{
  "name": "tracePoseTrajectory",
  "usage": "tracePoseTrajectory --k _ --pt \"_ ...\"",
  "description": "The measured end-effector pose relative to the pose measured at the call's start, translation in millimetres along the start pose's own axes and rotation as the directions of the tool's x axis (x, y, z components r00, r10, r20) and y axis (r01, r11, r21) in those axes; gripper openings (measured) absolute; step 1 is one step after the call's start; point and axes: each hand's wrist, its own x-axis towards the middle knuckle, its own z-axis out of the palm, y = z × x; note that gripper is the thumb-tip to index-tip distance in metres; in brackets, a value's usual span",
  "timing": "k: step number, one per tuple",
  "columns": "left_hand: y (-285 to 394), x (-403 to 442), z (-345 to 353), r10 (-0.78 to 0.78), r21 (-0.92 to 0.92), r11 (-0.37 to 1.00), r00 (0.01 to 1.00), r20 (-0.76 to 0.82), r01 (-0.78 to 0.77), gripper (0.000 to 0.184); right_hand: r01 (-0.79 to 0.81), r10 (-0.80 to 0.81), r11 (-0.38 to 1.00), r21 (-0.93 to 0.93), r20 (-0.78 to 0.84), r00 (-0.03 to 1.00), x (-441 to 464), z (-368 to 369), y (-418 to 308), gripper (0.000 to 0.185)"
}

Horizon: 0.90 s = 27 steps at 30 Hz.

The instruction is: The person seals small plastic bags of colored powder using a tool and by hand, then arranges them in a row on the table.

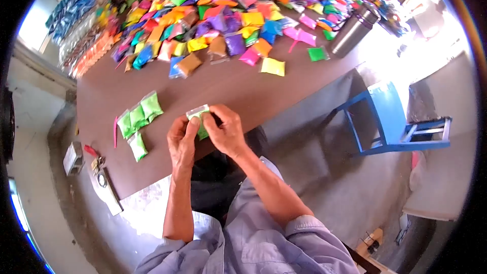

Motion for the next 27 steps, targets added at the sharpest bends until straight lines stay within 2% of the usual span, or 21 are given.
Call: tracePoseTrajectory --k 2,4,6,8,10,13,16,18,20,22,24,27 --pt "-8 3 -7 0.000 0.045 0.999 1.000 -0.025 0.001 0.014 0.006 -0.003 0.998 -0.062 0.039 0.999 1 -1 3 0.014" --pt "-9 5 -7 0.001 0.079 0.997 0.999 -0.037 0.002 0.014 0.009 -0.006 0.999 -0.045 0.062 0.998 2 -2 1 0.014" --pt "-8 4 -5 0.034 0.030 0.999 0.999 -0.036 -0.033 0.016 -0.034 0.037 0.999 -0.036 0.067 0.997 2 -3 -5 0.014" --pt "-10 4 -7 0.061 0.064 0.996 0.998 -0.021 -0.060 0.017 -0.096 0.096 0.995 -0.005 0.074 0.993 3 -3 -8 0.015" --pt "-10 4 -6 0.088 0.099 0.991 0.996 0.001 -0.087 0.018 -0.023 0.025 0.999 -0.038 0.042 0.999 3 -3 -1 0.015" --pt "-3 3 -1 0.054 0.110 0.993 0.998 -0.016 -0.052 0.020 -0.048 0.049 0.998 -0.028 0.018 0.999 1 -1 5 0.015" --pt "2 0 2 -0.009 0.022 1.000 0.999 -0.044 0.010 0.020 -0.003 0.002 0.999 -0.041 -0.010 1.000 1 -1 6 0.015" --pt "-6 1 -2 0.044 0.144 0.989 0.999 0.017 -0.046 0.020 0.029 -0.029 0.999 -0.045 -0.012 0.999 3 2 3 0.015" --pt "-7 4 -5 0.063 0.136 0.989 0.998 0.028 -0.067 0.020 0.075 -0.076 0.996 -0.055 -0.024 0.997 6 2 0 0.015" --pt "-5 3 -6 0.026 0.208 0.978 1.000 0.003 -0.026 0.021 -0.057 0.057 0.998 -0.016 0.010 0.998 3 0 0 0.015" --pt "-1 2 -3 0.032 0.193 0.981 0.999 0.025 -0.037 0.023 -0.020 0.020 1.000 -0.020 0.007 1.000 3 0 1 0.013" --pt "3 0 0 0.036 0.059 0.998 0.999 -0.029 -0.034 0.025 0.009 -0.009 1.000 -0.021 -0.007 1.000 1 1 2 0.011"
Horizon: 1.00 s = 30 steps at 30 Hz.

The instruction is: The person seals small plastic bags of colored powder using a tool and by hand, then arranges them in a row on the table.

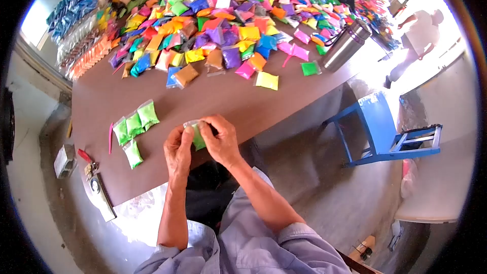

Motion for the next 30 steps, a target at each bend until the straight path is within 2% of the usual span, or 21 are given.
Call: tracePoseTrajectory --k 4,7,9,11,13,15,17,19,21,25,27,30 --pt "-9 3 -7 0.053 0.091 0.995 0.998 -0.026 -0.050 0.024 -0.012 0.011 0.999 0.034 0.041 0.999 -2 0 0 0.012" --pt "-10 0 -2 0.072 -0.018 0.997 0.996 -0.060 -0.073 0.023 0.059 -0.056 0.998 -0.027 0.079 0.995 0 -1 -1 0.014" --pt "-2 -4 -2 0.052 -0.014 0.999 0.998 -0.039 -0.053 0.020 0.066 -0.065 0.998 -0.015 0.047 0.997 -2 0 -3 0.013" --pt "3 -3 -1 0.023 0.135 0.991 0.999 -0.044 -0.017 0.016 0.075 -0.074 0.997 -0.025 0.027 0.997 -2 0 -3 0.012" --pt "-16 4 -11 0.080 0.127 0.988 0.996 0.041 -0.085 0.014 0.043 -0.043 0.999 -0.008 0.015 0.999 -2 -1 -1 0.014" --pt "-24 7 -12 0.123 0.132 0.983 0.991 0.055 -0.129 0.014 0.062 -0.062 0.997 0.048 0.003 0.998 -1 1 0 0.015" --pt "-35 13 -20 0.150 0.118 0.981 0.987 0.064 -0.156 0.014 0.138 -0.138 0.989 0.053 0.008 0.990 0 -1 -2 0.015" --pt "-29 10 -12 0.119 0.034 0.992 0.993 0.018 -0.119 0.016 0.136 -0.136 0.991 -0.001 0.037 0.990 0 1 2 0.017" --pt "-29 11 -12 0.133 0.029 0.990 0.989 0.061 -0.135 0.017 0.146 -0.146 0.989 0.007 0.029 0.989 -1 0 2 0.018" --pt "-19 5 -5 0.127 0.051 0.990 0.988 0.084 -0.131 0.020 0.045 -0.046 0.991 0.124 0.005 0.999 -2 0 3 0.018" --pt "-20 7 -8 0.172 0.208 0.957 0.975 0.143 -0.200 0.023 0.097 -0.095 0.991 0.094 -0.019 0.995 -2 -1 4 0.019" --pt "-17 6 -11 0.150 0.255 0.948 0.974 0.172 -0.192 0.025 0.152 -0.149 0.985 0.087 -0.040 0.988 -1 -1 2 0.020"
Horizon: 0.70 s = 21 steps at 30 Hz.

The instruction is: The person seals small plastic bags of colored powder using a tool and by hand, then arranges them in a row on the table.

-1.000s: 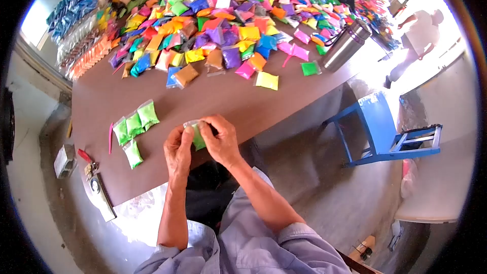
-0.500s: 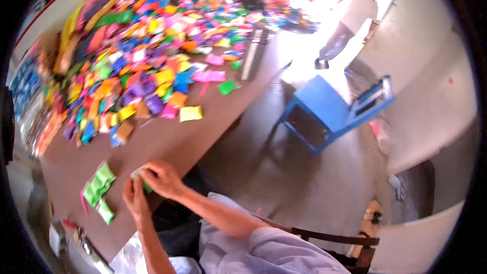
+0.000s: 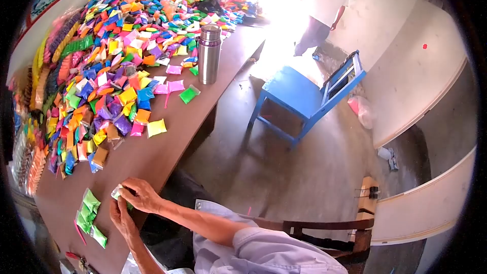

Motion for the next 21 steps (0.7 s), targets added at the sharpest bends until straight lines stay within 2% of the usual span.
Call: tracePoseTrajectory --k 1,4,5,7,8,12,15,17,19,21 --pt "1 -1 0 0.000 0.003 1.000 1.000 0.004 0.000 0.025 -0.002 0.002 1.000 0.002 -0.004 1.000 -1 0 -1 0.020" --pt "0 -3 3 -0.059 -0.215 0.976 0.997 -0.055 0.046 0.027 0.029 -0.021 0.996 -0.090 0.084 0.996 -1 -1 -4 0.023" --pt "-1 -3 3 -0.060 -0.221 0.974 0.997 -0.050 0.047 0.027 0.028 -0.020 0.995 -0.098 0.081 0.996 0 -2 -5 0.023" --pt "-7 -3 -1 -0.112 -0.313 0.945 0.993 -0.031 0.097 0.029 -0.025 0.031 0.998 -0.056 0.097 0.995 0 -1 -6 0.022" --pt "-22 -3 -5 -0.114 -0.345 0.933 0.993 -0.016 0.102 0.031 -0.033 0.033 0.999 0.003 0.054 0.998 -1 1 -4 0.023" --pt "-7 -6 -3 -0.101 -0.279 0.951 0.988 0.116 0.130 0.031 -0.116 0.116 0.993 0.007 0.027 0.993 0 3 2 0.026" --pt "-5 -4 4 -0.138 -0.328 0.932 0.988 0.068 0.153 0.027 -0.019 0.020 0.999 -0.030 0.035 0.999 0 4 0 0.029" --pt "-3 -5 3 -0.153 -0.345 0.925 0.987 0.048 0.160 0.026 -0.015 0.016 1.000 -0.011 0.020 1.000 1 2 -3 0.029" --pt "-1 -4 1 -0.189 -0.380 0.906 0.981 0.030 0.186 0.027 -0.049 0.054 0.998 -0.041 0.121 0.991 -1 2 4 0.029" --pt "0 -5 2 -0.207 -0.369 0.907 0.978 0.034 0.205 0.029 -0.012 0.017 0.998 -0.054 0.101 0.995 1 3 7 0.029"
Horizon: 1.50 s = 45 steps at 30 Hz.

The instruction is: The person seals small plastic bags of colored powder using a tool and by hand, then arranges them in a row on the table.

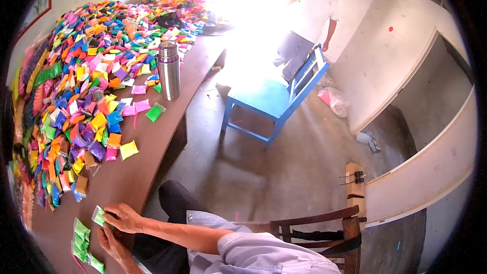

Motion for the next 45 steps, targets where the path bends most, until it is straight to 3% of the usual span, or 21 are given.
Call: tracePoseTrajectory --k 3,6,9,17,20,22,30,34,36,42,45 --pt "8 -3 8 0.084 0.004 0.996 0.996 0.025 -0.084 0.029 -0.021 0.022 1.000 0.012 -0.071 0.997 -1 4 1 0.028" --pt "2 1 -2 0.171 0.194 0.965 0.985 0.035 -0.174 0.030 -0.091 0.091 0.996 0.013 -0.010 0.996 0 1 1 0.026" --pt "-5 3 -8 0.089 0.007 0.996 0.994 0.056 -0.089 0.030 -0.055 0.055 0.998 0.018 -0.014 0.998 1 0 -4 0.028" --pt "-4 4 -8 0.075 0.089 0.993 0.997 0.022 -0.077 0.027 -0.085 0.089 0.994 0.069 -0.054 0.995 0 -4 -9 0.029" --pt "3 4 2 0.110 0.054 0.993 0.994 -0.003 -0.110 0.025 -0.078 0.080 0.995 0.059 -0.033 0.996 0 -5 -10 0.028" --pt "9 0 11 0.091 -0.090 0.992 0.996 0.001 -0.090 0.023 -0.085 0.086 0.995 0.054 -0.008 0.996 2 -5 -10 0.027" --pt "1 2 -2 0.112 0.122 0.987 0.993 -0.024 -0.108 0.020 -0.100 0.101 0.993 0.057 -0.016 0.995 0 -5 -6 0.022" --pt "-2 8 -5 0.104 0.042 0.994 0.994 -0.035 -0.102 0.019 -0.068 0.069 0.997 0.026 -0.027 0.997 -1 -4 -6 0.022" --pt "-4 9 -2 0.103 -0.031 0.994 0.994 -0.045 -0.104 0.017 -0.139 0.139 0.990 -0.010 0.035 0.990 0 -4 -5 0.022" --pt "-4 7 -8 0.097 0.063 0.993 0.995 -0.025 -0.096 0.015 -0.131 0.136 0.988 0.082 -0.055 0.989 1 -6 -16 0.022" --pt "-2 5 -5 0.098 -0.041 0.994 0.994 -0.056 -0.101 0.015 -0.070 0.071 0.997 0.024 -0.035 0.997 -1 -4 -4 0.018"
